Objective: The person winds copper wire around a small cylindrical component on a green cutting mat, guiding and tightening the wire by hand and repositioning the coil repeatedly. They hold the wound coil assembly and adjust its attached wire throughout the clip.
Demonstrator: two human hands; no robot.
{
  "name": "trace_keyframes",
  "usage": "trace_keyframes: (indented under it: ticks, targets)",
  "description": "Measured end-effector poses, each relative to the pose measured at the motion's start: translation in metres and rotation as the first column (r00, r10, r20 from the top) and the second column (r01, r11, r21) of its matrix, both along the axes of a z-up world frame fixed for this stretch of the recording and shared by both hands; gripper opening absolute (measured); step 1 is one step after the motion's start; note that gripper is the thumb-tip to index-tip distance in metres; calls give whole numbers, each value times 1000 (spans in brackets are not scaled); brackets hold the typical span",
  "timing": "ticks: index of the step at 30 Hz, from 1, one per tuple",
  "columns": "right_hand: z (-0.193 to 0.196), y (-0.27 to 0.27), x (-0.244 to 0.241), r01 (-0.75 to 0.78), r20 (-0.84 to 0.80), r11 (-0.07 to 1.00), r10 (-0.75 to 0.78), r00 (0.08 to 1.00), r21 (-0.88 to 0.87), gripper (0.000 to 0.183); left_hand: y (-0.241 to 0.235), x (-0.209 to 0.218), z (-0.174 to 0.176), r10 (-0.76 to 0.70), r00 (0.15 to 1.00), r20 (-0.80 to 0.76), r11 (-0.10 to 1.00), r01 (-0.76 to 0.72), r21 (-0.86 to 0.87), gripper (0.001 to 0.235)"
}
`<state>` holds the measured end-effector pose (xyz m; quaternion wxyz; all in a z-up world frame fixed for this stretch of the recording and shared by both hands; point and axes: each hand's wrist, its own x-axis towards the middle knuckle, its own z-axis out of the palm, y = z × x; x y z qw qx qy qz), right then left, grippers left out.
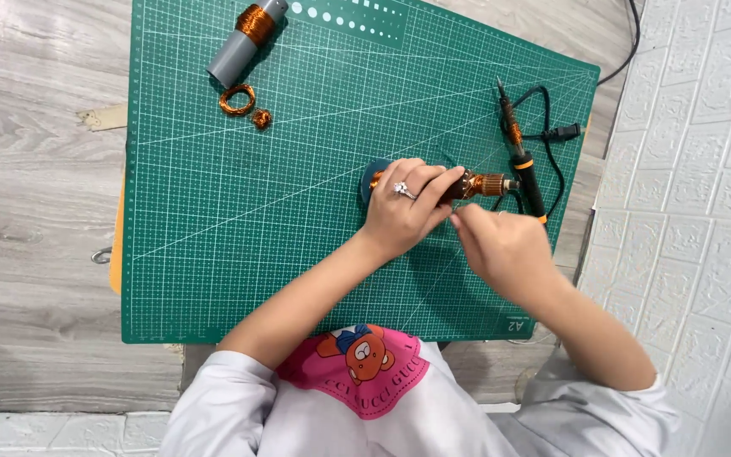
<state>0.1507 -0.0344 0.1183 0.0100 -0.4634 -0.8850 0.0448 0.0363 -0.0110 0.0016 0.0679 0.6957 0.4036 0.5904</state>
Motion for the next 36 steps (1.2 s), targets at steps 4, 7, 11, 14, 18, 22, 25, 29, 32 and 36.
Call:
trace_keyframes:
  ticks: [4,7,11,14,18,22,25,29,32,36]
  targets:
    - [-26,-14,18,20,-94,995,-11,996,99,7,3,-4,1,-65,996,54,998,66,-11,36]
    - [-35,-23,30,135,-173,990,-125,977,50,8,8,-7,-1,-105,977,186,990,120,-74,36]
    - [-24,-20,27,186,-331,979,-205,921,-88,16,5,-1,-20,-141,960,241,970,183,-161,36]
    - [-27,-22,34,222,-441,950,-300,846,-219,21,6,-6,-11,-156,942,298,950,225,-215,37]
    - [-30,-23,41,207,-522,937,-330,787,-280,26,6,-11,-8,-219,926,308,922,300,-245,38]
    - [-26,-26,39,177,-605,940,-325,727,-292,34,6,-15,-2,-256,917,306,912,334,-239,37]
    - [-26,-27,42,194,-625,933,-347,699,-301,34,6,-13,-8,-289,904,315,903,366,-223,38]
    - [-33,-26,42,199,-637,929,-360,682,-313,36,6,-14,-9,-298,910,288,892,373,-254,35]
    - [-48,-25,47,165,-646,901,-406,647,-400,35,4,-15,-8,-325,903,280,884,396,-250,35]
    - [-69,-14,51,134,-704,851,-499,505,-508,37,0,-24,2,-327,929,173,890,364,-274,32]
